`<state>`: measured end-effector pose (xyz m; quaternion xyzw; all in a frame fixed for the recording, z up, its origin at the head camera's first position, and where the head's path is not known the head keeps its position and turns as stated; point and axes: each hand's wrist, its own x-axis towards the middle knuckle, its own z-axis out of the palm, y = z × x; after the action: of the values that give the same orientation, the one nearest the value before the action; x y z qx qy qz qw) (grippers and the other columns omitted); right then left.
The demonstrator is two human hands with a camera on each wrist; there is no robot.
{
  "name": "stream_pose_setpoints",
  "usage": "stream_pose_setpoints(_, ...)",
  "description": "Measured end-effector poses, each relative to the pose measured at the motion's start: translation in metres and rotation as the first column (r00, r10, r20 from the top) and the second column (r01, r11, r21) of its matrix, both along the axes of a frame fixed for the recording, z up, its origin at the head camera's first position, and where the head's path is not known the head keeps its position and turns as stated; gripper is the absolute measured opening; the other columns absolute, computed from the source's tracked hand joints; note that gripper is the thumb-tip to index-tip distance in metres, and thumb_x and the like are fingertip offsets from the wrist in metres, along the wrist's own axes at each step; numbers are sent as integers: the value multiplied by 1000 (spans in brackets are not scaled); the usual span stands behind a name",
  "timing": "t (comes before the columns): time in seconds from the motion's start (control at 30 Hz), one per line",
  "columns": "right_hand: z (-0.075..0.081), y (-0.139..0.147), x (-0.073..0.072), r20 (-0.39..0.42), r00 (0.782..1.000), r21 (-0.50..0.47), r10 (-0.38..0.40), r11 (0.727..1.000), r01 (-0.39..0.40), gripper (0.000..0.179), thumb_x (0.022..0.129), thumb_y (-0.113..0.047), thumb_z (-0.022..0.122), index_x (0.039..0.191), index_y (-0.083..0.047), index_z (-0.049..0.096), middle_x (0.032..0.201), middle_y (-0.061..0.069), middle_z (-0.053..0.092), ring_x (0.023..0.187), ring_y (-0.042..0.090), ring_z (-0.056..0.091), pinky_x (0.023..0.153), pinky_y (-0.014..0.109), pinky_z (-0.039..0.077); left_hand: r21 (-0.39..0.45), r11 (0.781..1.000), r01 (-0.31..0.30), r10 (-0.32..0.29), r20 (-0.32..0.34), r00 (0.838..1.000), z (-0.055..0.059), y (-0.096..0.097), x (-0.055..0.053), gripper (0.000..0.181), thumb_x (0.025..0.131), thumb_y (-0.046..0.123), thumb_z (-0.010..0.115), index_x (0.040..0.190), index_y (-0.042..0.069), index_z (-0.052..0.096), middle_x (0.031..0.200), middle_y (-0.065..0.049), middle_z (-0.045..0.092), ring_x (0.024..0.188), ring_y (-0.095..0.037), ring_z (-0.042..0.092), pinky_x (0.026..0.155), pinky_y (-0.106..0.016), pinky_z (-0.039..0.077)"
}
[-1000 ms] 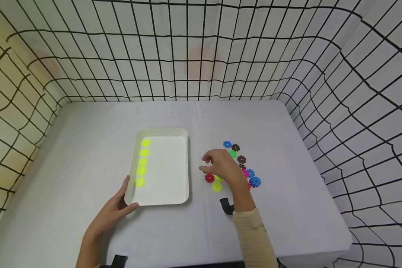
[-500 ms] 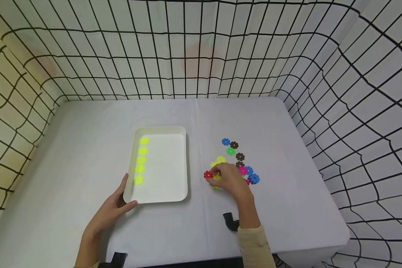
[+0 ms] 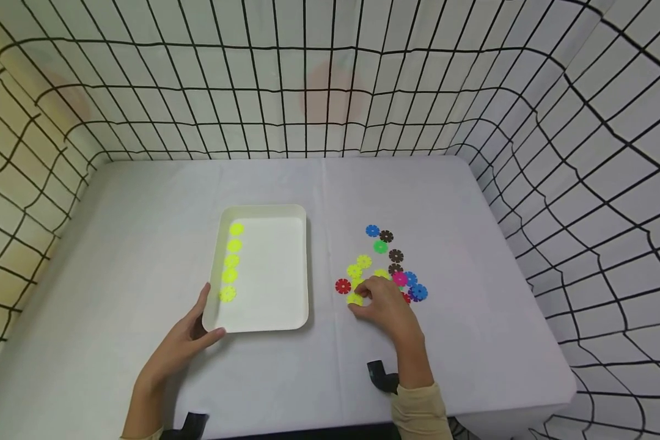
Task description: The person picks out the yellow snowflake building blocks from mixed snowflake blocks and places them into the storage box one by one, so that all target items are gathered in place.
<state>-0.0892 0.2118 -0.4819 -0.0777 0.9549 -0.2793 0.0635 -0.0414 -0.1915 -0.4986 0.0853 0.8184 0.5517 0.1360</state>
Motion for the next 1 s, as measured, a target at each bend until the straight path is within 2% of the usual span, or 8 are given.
stream_pose_setpoints(0.47, 0, 0, -2, 4, 1000, 1, -8, 1000, 8, 24, 76, -20, 83, 93, -8, 73, 89, 2, 68, 83, 15, 61, 77, 33, 56, 23, 1000, 5, -5, 12, 1000, 1, 0, 0, 98, 90, 27, 71, 157, 25, 0, 165, -2, -2, 150, -27, 5, 100, 5, 16)
stream_pose_setpoints(0.77, -2, 1, -3, -35, 999, 5, 20, 1000, -19, 23, 75, -18, 83, 92, -7, 72, 87, 1, 67, 82, 14, 60, 76, 32, 55, 8, 1000, -10, 10, 26, 1000, 2, 2, 0, 98, 89, 29, 72, 157, 25, 0, 165, -2, -1, 151, -27, 4, 99, 5, 15)
stream_pose_setpoints(1.0, -2, 0, -1, -19, 1000, -13, 8, 1000, -8, 22, 76, -17, 82, 93, -8, 72, 88, 1, 68, 82, 14, 60, 76, 31, 55, -14, 1000, -17, 17, 29, 999, 4, 2, 1, 99, 89, 30, 72, 157, 26, 0, 165, -2, -1, 151, -27, 5, 98, 6, 14)
